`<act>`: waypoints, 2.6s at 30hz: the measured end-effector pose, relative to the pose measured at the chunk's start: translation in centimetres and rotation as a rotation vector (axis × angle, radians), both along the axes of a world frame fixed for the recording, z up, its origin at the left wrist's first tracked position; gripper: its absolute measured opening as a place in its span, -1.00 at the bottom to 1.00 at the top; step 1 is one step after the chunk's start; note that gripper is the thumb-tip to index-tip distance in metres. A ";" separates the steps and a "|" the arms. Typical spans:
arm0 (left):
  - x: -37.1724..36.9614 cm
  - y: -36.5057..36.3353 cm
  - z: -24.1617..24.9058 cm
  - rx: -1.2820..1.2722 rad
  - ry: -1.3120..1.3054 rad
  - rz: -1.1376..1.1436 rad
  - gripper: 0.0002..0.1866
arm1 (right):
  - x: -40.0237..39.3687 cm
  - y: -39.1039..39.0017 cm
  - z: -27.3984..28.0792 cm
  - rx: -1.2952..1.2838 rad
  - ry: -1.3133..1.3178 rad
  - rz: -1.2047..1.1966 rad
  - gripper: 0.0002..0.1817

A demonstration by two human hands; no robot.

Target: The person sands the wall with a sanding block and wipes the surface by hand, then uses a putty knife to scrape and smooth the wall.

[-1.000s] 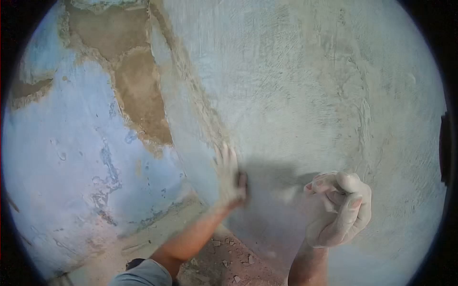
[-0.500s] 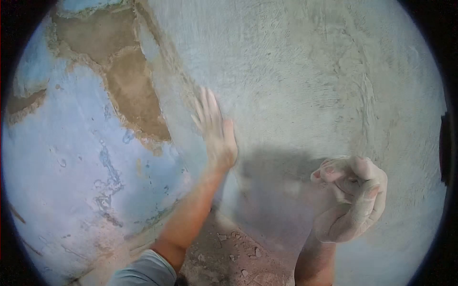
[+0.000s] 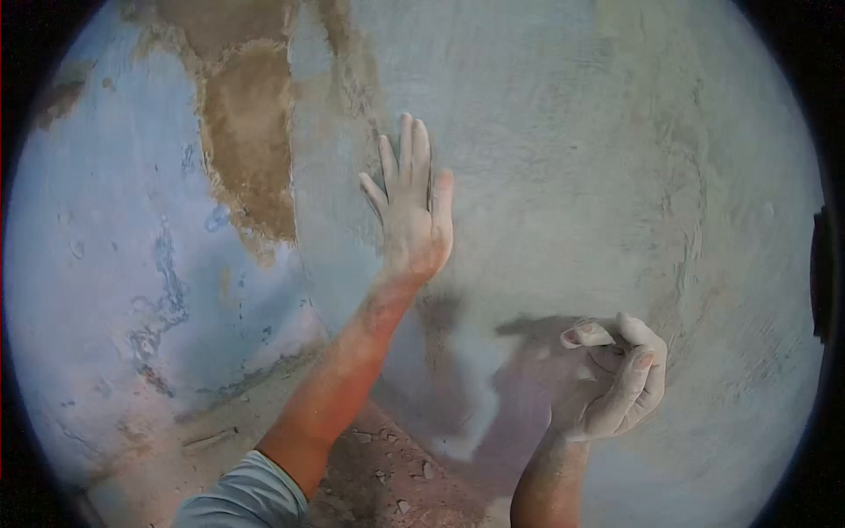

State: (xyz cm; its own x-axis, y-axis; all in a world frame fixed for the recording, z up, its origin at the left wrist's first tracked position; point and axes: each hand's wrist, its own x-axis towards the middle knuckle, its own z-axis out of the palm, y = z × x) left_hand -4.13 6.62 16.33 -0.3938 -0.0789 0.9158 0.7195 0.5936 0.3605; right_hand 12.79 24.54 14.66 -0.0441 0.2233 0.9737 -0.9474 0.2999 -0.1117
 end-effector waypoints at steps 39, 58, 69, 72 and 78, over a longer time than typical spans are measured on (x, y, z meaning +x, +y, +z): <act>2.6 0.4 -3.9 -0.028 -0.118 0.016 -0.27 | -3.1 -2.1 -1.9 0.066 -0.039 -0.137 -0.68; -1.5 -0.9 -1.1 -0.041 0.058 0.094 -0.20 | -3.4 -1.8 -1.7 0.130 -0.010 -0.086 -0.63; 0.3 -1.0 -3.8 -0.158 0.050 0.098 -0.27 | -3.8 -2.3 -1.4 0.094 0.005 -0.064 -0.65; -3.7 -3.1 5.7 -0.011 0.098 0.156 -0.26 | -3.5 -2.2 -1.3 0.079 -0.027 -0.047 -0.65; -0.2 -0.5 -2.2 -0.026 0.017 0.097 -0.25 | -3.5 -2.8 -1.0 0.050 -0.039 -0.008 -0.64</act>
